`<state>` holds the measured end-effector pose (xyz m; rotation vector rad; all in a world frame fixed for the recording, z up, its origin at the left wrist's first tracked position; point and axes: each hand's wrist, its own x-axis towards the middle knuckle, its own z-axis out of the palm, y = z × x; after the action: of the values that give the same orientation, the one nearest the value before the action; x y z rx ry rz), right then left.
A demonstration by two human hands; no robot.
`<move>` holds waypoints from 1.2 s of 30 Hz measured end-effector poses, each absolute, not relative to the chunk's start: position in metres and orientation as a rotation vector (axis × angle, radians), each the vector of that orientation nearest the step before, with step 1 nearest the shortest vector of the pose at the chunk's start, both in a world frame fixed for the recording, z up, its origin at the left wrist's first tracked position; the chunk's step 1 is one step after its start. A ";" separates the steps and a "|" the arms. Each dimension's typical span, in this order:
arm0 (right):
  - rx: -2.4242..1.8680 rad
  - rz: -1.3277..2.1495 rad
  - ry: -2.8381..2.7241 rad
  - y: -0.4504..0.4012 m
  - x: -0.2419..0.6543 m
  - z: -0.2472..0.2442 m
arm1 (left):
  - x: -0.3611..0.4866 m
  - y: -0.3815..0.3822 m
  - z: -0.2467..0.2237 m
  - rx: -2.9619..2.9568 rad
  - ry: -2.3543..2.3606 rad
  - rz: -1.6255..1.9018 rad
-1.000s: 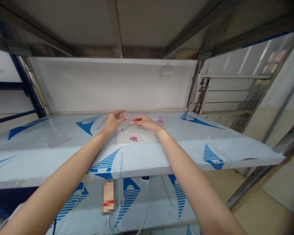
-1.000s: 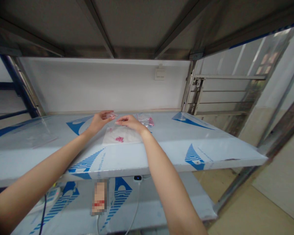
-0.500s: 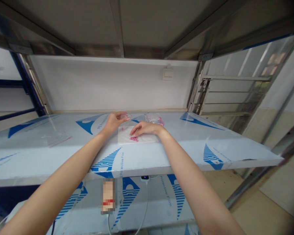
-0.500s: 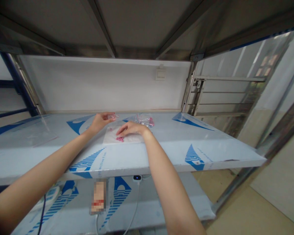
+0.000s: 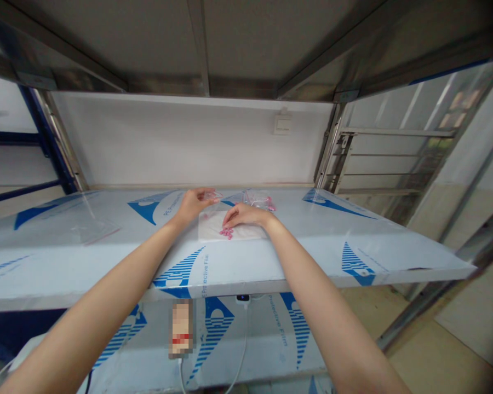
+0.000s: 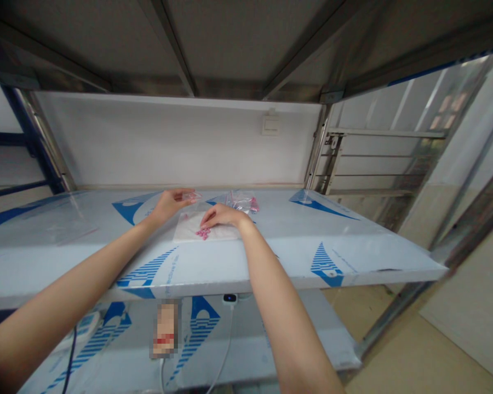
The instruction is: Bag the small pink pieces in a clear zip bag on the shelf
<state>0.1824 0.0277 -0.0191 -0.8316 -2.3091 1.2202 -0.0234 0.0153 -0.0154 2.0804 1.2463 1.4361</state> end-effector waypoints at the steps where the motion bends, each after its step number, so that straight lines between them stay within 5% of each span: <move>1: -0.830 1.224 -2.306 0.027 0.183 -0.020 | -0.023 0.015 -0.015 2.078 1.237 1.440; 8: -0.891 1.162 -2.287 0.028 0.178 -0.017 | -0.025 0.018 -0.016 2.107 1.278 1.448; 16: -0.967 0.177 -1.878 -0.074 0.203 -0.006 | -0.020 0.017 -0.015 2.085 1.192 1.409; 22: -1.172 0.328 -2.091 -0.121 0.222 -0.055 | -0.020 0.017 -0.017 2.122 1.195 1.403; 36: -1.298 0.505 -1.838 -0.126 0.247 -0.053 | -0.017 0.010 -0.014 2.001 1.067 1.460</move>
<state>0.2470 -0.1257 -0.0527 -1.2979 -1.8383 0.5049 -0.0173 0.0101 -0.0135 2.0013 1.0666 1.4604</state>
